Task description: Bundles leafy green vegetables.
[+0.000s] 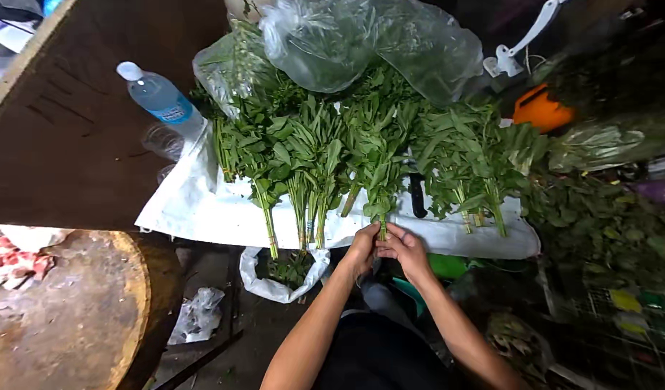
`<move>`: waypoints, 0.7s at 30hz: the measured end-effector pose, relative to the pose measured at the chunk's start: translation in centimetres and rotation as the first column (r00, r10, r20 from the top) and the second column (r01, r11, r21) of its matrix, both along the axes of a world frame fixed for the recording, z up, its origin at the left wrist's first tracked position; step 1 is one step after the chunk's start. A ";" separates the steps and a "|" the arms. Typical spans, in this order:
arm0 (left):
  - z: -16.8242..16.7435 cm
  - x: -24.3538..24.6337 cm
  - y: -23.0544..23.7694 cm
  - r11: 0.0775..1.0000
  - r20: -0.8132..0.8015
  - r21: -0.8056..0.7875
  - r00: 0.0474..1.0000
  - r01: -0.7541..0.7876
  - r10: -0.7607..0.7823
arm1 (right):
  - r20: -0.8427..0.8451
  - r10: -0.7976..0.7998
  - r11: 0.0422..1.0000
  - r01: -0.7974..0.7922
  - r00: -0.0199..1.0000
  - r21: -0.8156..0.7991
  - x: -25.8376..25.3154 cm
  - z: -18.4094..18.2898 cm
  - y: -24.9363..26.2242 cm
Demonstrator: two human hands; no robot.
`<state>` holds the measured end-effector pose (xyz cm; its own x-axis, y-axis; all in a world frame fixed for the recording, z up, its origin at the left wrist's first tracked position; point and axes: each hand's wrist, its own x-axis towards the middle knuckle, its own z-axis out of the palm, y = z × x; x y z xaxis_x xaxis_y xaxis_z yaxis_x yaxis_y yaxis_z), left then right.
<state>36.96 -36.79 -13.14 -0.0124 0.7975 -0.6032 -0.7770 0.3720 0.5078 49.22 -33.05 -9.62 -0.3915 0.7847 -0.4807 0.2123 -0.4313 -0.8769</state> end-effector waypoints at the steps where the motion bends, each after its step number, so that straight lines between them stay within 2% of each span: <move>1: -0.3 0.3 0.2 1.000 0.008 0.011 1.000 -0.019 0.019 | 0.074 0.035 0.996 -0.041 0.997 0.082 0.2 -0.2 -0.1; 4: -0.5 0.6 -0.2 0.985 -0.135 0.163 0.988 -0.056 0.079 | 0.183 0.064 0.964 -0.108 0.981 0.241 0.4 0.0 -0.4; 7: 1.6 0.3 -1.0 0.954 -0.379 0.296 0.912 -0.040 0.156 | 0.074 0.064 0.948 -0.084 0.995 0.308 0.6 1.4 -0.9; 10: 3.3 -0.3 -1.9 0.943 -0.405 0.326 0.892 -0.062 0.199 | -0.090 0.070 0.969 -0.046 0.994 0.244 0.4 2.1 -1.3; 12: 2.8 -1.0 -2.3 0.939 -0.360 0.341 0.917 -0.042 0.172 | -0.166 0.050 0.991 -0.028 0.985 0.134 0.3 1.4 -1.4; 16: -0.4 -1.6 -2.9 0.985 -0.330 0.155 0.937 -0.070 0.118 | -0.175 0.065 0.992 -0.082 0.982 -0.094 0.3 -0.7 -1.9; 18: -0.9 -1.0 -3.4 0.991 -0.392 0.082 0.911 -0.101 0.126 | -0.137 0.079 0.988 -0.096 0.987 -0.121 0.2 -1.7 -2.7; 21: 2.3 0.0 -4.3 0.986 -0.566 0.148 0.810 -0.082 0.152 | -0.262 0.087 0.994 -0.103 0.961 -0.048 0.5 -1.6 -3.5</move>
<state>36.94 -41.13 -10.82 -0.4255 0.8284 -0.3643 -0.3652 0.2111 0.9067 49.68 -36.60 -11.18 -0.5803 0.7103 -0.3985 0.0240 -0.4741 -0.8801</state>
